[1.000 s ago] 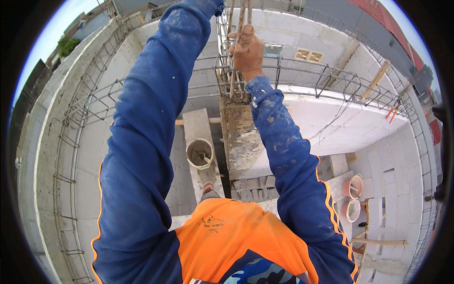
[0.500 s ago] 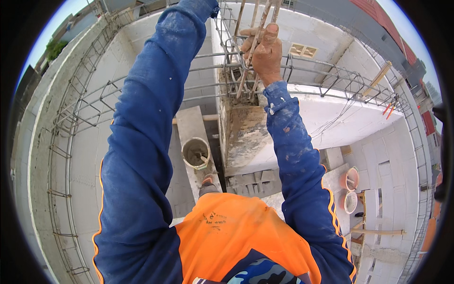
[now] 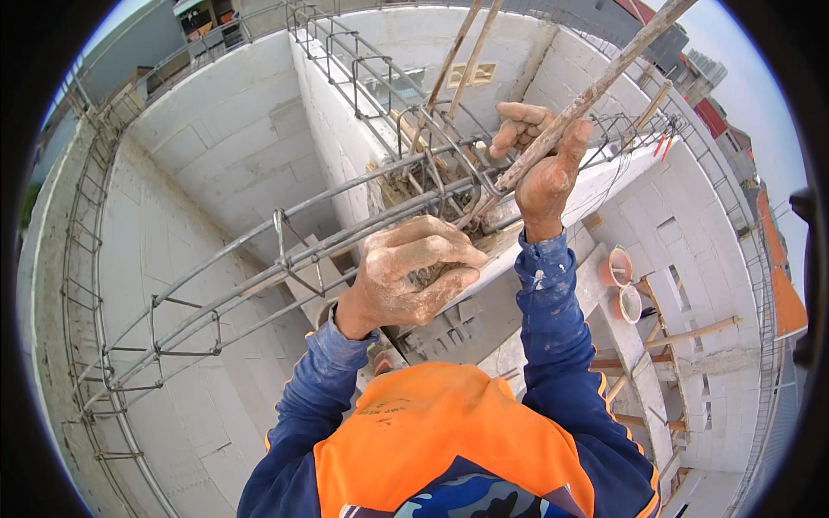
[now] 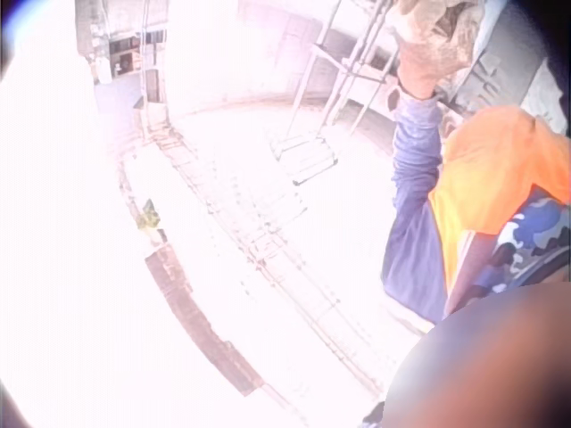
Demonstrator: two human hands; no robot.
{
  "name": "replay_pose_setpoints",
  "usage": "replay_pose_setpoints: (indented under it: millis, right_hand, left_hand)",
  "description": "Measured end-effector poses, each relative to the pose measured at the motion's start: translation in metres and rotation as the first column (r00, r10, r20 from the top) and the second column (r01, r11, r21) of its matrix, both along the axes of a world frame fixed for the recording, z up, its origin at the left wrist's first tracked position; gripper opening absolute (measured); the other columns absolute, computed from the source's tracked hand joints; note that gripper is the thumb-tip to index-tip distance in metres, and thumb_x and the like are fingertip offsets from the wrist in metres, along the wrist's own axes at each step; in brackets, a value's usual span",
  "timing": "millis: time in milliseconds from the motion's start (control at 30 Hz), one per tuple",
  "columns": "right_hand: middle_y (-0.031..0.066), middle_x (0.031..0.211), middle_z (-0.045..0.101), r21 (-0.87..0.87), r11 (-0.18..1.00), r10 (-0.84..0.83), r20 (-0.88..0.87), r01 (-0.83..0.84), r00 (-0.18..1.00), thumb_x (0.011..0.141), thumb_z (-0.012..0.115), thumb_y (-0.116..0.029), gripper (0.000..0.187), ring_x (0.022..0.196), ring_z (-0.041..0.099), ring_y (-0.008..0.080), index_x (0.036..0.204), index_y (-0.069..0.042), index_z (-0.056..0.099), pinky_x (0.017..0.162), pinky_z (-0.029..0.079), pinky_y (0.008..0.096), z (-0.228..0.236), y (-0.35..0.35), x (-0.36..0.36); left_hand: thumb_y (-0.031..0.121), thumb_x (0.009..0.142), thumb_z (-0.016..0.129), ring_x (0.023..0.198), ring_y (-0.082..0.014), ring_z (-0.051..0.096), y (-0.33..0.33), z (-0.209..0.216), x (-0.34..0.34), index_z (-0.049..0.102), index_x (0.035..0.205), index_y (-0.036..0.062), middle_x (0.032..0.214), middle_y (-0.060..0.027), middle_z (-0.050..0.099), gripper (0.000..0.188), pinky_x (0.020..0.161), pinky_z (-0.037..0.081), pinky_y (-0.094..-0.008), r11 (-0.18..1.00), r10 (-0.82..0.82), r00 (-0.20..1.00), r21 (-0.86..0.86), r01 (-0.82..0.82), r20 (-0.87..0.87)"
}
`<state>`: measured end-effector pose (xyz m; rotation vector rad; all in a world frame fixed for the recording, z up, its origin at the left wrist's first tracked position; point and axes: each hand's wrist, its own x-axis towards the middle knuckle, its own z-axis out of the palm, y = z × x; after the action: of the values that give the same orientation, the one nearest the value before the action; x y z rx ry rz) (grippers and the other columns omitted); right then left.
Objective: The person secures a rebar cage by hand, then uses a hammer and a metal bar to drive and adjust the rebar bars into position. The person repeatedly strikes and repositions the bars to align them within the cage structure.
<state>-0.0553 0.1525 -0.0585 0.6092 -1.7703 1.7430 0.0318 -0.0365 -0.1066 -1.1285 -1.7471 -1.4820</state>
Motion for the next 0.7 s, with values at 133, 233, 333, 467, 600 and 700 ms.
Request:
replay_pose_setpoints:
  millis: [133,233,333,467,600,700]
  right_hand:
    - [0.0161,0.083,0.07,0.016,0.978,-0.209,-0.044,0.21,0.977,0.097,0.018,-0.075,0.099,0.076,0.069,0.0264,0.112,0.009,0.067,0.075,0.058,0.0371,-0.006,0.002,0.005]
    - [0.0188,0.09,0.07,-0.087,0.966,-0.246,-0.028,0.243,0.969,0.096,0.019,-0.076,0.1,0.08,0.07,0.0287,0.119,0.01,0.064,0.08,0.059,0.0387,-0.001,0.009,0.008]
    - [0.0183,0.09,0.071,-0.15,0.953,-0.281,-0.097,0.265,0.955,0.097,0.029,-0.073,0.09,0.08,0.069,0.0261,0.117,0.006,0.066,0.074,0.058,0.0365,0.013,0.014,0.016]
    - [0.0306,0.118,0.066,-0.011,0.933,-0.358,-0.135,0.36,0.924,0.091,0.023,-0.08,0.102,0.1,0.071,0.0401,0.137,0.007,0.052,0.083,0.062,0.0463,0.042,0.015,0.022]
    - [0.0306,0.115,0.067,0.128,0.938,-0.293,-0.201,0.321,0.935,0.096,0.026,-0.072,0.091,0.096,0.072,0.039,0.137,0.005,0.051,0.08,0.063,0.0464,0.05,0.0,0.009]
    - [0.028,0.108,0.068,0.15,0.859,-0.456,-0.21,0.489,0.865,0.102,0.028,-0.061,0.078,0.089,0.073,0.038,0.134,0.006,0.051,0.076,0.063,0.0444,0.048,-0.011,0.007]
  left_hand:
    - [0.021,0.081,0.082,0.071,-0.0243,0.068,-0.03,-0.066,0.013,0.075,0.093,0.0019,0.082,-0.0108,0.072,0.023,0.067,0.055,-0.034,0.989,-0.129,0.897,-0.006,0.145,0.423]
    - [0.027,0.084,0.081,0.071,-0.0237,0.068,-0.041,-0.1,0.01,0.075,0.094,0.0013,0.082,-0.0108,0.072,0.029,0.066,0.054,-0.0339,0.967,-0.224,0.833,0.008,0.255,0.507]
    - [0.028,0.084,0.08,0.075,-0.0237,0.069,-0.044,-0.121,0.008,0.074,0.095,0.0015,0.083,-0.011,0.072,0.03,0.069,0.054,-0.0351,0.937,-0.304,0.808,0.006,0.349,0.504]
    - [0.027,0.085,0.079,0.08,-0.0245,0.07,-0.048,-0.136,0.004,0.074,0.099,0.0023,0.087,-0.0117,0.073,0.029,0.075,0.054,-0.0367,0.913,-0.323,0.745,-0.016,0.409,0.584]
    - [0.023,0.088,0.077,0.085,-0.0241,0.071,-0.056,-0.15,0.0,0.073,0.103,0.0035,0.091,-0.0112,0.073,0.025,0.077,0.055,-0.0368,0.919,-0.289,0.668,0.002,0.395,0.686]
    - [0.032,0.087,0.078,0.081,-0.0221,0.071,-0.066,-0.161,-0.005,0.074,0.102,-0.0005,0.09,-0.0134,0.074,0.036,0.077,0.055,-0.0357,0.938,-0.225,0.645,-0.016,0.346,0.73]
